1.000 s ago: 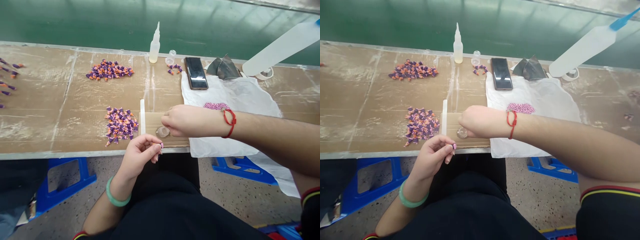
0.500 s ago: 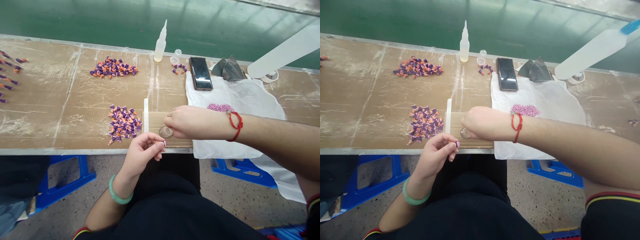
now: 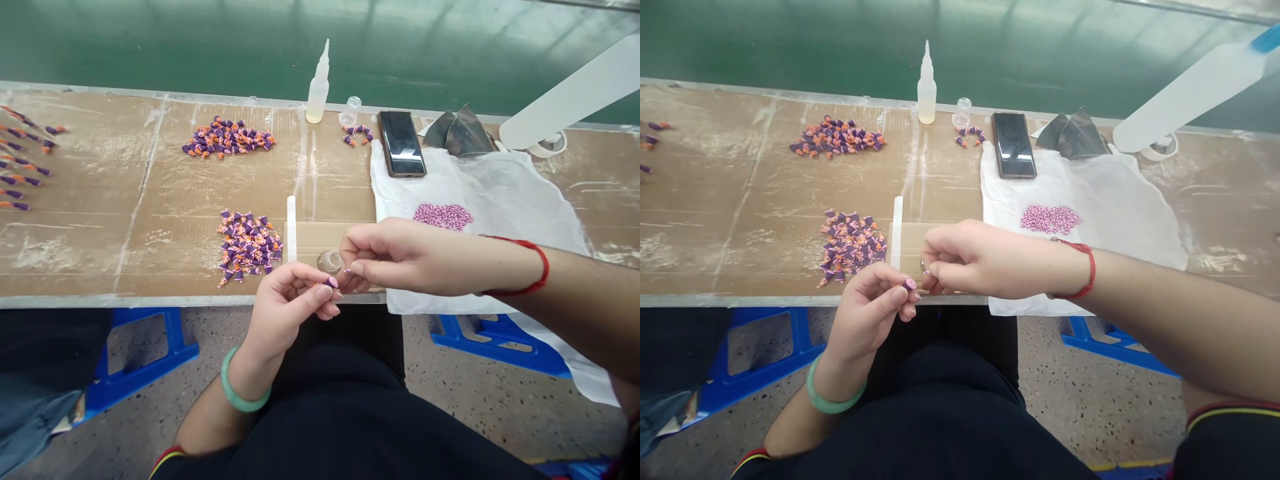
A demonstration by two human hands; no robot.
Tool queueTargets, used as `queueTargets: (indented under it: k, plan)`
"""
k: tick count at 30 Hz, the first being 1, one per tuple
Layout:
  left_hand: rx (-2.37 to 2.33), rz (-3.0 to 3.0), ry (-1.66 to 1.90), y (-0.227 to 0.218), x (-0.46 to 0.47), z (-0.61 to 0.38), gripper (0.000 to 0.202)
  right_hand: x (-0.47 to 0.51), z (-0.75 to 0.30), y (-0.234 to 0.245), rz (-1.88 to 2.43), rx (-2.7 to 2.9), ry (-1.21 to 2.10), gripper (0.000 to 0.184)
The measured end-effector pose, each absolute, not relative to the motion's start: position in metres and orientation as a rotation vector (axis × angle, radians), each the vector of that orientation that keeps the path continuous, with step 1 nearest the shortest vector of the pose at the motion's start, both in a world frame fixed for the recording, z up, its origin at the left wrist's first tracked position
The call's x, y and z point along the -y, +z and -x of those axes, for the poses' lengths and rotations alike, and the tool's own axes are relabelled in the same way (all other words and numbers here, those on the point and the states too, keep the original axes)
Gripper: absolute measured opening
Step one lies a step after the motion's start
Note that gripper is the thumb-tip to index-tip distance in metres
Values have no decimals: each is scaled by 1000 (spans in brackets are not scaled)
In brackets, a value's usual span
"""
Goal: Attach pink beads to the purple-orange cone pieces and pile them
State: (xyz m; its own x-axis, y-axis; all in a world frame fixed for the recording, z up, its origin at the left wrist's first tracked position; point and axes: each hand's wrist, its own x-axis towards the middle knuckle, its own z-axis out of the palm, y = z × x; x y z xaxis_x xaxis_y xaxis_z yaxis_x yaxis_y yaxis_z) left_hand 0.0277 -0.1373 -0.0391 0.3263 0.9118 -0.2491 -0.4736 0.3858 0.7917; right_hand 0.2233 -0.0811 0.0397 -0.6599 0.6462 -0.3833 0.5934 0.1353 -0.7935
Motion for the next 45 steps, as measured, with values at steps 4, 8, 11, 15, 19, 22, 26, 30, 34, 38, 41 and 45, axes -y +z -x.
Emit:
queueTargets:
  k: [4,8,11,15,19,22,26,30,34,38,41,45]
  plan:
    - [-753,-660,991,-35,140,-31,31,89,-221,46,1210,2287,1662,17]
    - [-704,-652,1006,-33,142,-32,28,92,-221,49,1167,2294,1627,18]
    - [-671,-646,1022,-32,143,-32,23,94,-221,49,1170,2284,1632,13]
    - [-653,-652,1033,-31,143,-32,21,95,-220,50,1179,2308,1615,11]
    - [-635,-646,1034,-31,143,-33,20,96,-218,51,1199,2321,1593,12]
    - [-643,-630,1034,-32,144,-34,20,97,-217,52,1221,2352,1536,11]
    - [-648,-615,1040,-31,145,-36,19,99,-216,55,1224,2417,1454,12]
    - [-652,-626,1063,-30,145,-37,16,100,-214,57,1272,2450,1362,15]
    - [-677,-633,1095,-30,146,-37,16,103,-212,55,1289,2426,1301,19]
    - [-700,-638,1118,-30,146,-38,16,105,-210,50,1273,2395,1255,20]
    - [-722,-654,1141,-30,146,-39,14,105,-210,49,1263,2384,1201,20]
    - [-733,-650,1156,-29,146,-40,15,106,-210,50,1255,2384,1163,21]
